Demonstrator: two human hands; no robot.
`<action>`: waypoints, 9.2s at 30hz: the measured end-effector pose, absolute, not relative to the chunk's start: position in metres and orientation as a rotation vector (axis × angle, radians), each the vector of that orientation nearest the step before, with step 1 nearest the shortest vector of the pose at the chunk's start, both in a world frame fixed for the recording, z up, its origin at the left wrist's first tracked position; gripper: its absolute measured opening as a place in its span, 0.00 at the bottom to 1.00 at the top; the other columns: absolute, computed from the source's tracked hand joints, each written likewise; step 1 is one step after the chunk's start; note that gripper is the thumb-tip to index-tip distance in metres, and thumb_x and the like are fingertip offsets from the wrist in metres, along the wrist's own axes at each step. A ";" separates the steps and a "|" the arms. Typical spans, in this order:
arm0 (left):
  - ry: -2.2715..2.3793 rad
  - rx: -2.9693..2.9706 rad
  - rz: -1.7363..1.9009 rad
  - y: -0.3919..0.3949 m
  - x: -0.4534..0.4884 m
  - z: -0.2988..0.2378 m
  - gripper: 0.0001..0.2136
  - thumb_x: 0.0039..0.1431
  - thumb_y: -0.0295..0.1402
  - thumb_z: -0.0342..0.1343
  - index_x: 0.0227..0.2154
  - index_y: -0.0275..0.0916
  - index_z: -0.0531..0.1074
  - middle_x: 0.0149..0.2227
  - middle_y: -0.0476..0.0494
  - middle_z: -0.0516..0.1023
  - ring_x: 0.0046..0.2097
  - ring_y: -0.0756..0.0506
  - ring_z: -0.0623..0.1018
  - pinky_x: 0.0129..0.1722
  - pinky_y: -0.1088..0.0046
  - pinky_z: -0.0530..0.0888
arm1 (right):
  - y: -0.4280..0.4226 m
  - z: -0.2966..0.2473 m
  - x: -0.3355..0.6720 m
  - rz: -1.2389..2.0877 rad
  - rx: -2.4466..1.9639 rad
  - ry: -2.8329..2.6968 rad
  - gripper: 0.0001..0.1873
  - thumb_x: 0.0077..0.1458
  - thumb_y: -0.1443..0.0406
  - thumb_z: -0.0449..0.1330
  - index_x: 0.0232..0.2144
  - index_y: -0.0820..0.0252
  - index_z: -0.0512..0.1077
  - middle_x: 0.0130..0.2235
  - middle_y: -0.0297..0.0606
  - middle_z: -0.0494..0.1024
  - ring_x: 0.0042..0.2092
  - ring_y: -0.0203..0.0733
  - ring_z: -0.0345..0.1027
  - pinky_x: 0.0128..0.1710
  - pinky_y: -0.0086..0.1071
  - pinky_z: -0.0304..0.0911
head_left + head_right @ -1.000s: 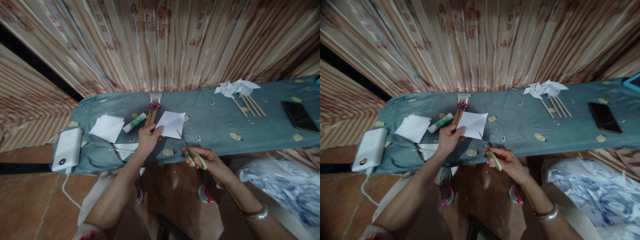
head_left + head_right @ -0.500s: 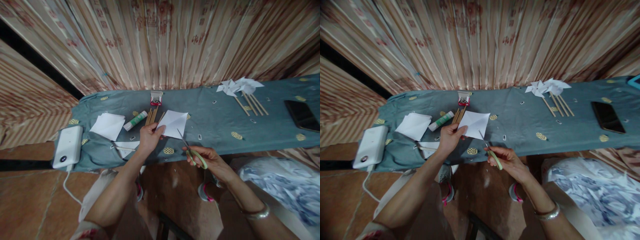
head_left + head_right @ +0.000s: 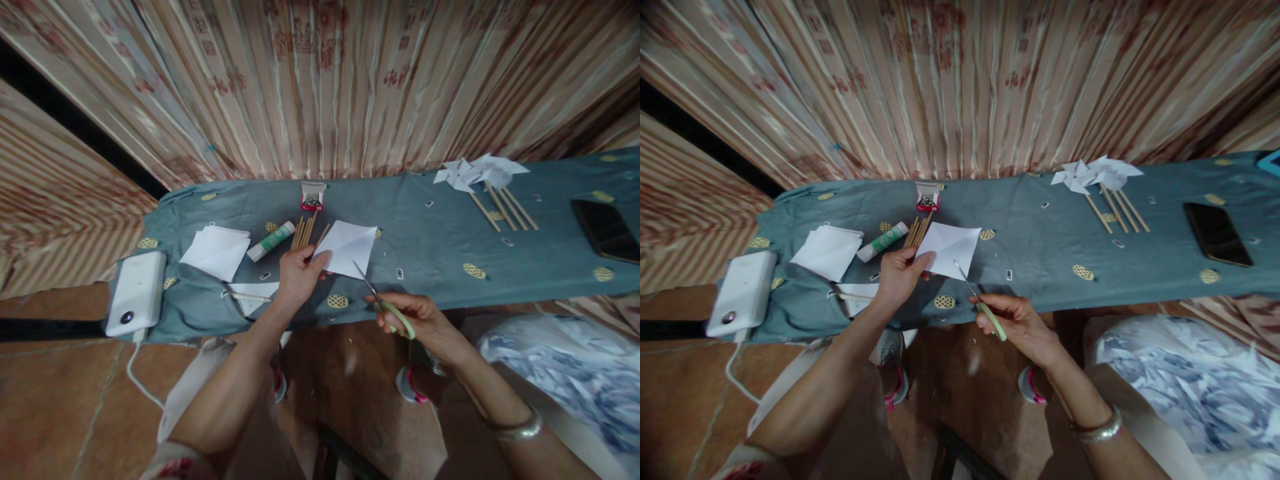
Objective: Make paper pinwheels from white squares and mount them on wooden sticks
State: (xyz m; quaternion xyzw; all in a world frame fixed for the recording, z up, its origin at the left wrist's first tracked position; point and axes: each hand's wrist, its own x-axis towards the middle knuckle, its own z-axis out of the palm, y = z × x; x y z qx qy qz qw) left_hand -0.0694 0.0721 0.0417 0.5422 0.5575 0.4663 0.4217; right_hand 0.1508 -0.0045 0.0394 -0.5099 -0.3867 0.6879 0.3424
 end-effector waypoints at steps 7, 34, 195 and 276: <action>1.386 1.336 1.157 0.072 -0.069 0.043 0.13 0.48 0.35 0.58 0.13 0.39 0.64 0.14 0.54 0.66 0.17 0.52 0.68 0.15 0.79 0.64 | -0.004 0.039 0.151 1.754 -1.326 -1.031 0.23 0.37 0.55 0.74 0.38 0.57 0.81 0.24 0.32 0.76 0.24 0.30 0.64 0.25 0.26 0.64; 1.303 1.246 1.097 0.067 -0.064 0.038 0.11 0.49 0.35 0.59 0.16 0.38 0.69 0.16 0.53 0.71 0.18 0.51 0.71 0.16 0.78 0.66 | -0.003 0.038 0.151 1.709 -1.309 -1.092 0.22 0.39 0.54 0.73 0.37 0.57 0.81 0.24 0.34 0.77 0.25 0.31 0.66 0.25 0.26 0.67; 1.160 0.630 1.332 0.070 -0.044 0.046 0.21 0.37 0.36 0.68 0.38 0.35 0.75 0.41 0.40 0.80 0.37 0.43 0.79 0.31 0.69 0.76 | 0.006 0.042 0.119 1.865 -1.263 -1.092 0.23 0.34 0.56 0.75 0.34 0.60 0.80 0.20 0.28 0.72 0.23 0.29 0.60 0.21 0.25 0.54; 1.241 0.821 1.316 0.075 -0.055 0.039 0.11 0.37 0.32 0.65 0.28 0.37 0.77 0.31 0.45 0.81 0.34 0.43 0.78 0.35 0.69 0.73 | 0.018 0.050 0.167 1.436 -1.392 -1.210 0.24 0.40 0.49 0.71 0.36 0.57 0.76 0.27 0.35 0.77 0.29 0.37 0.68 0.28 0.30 0.64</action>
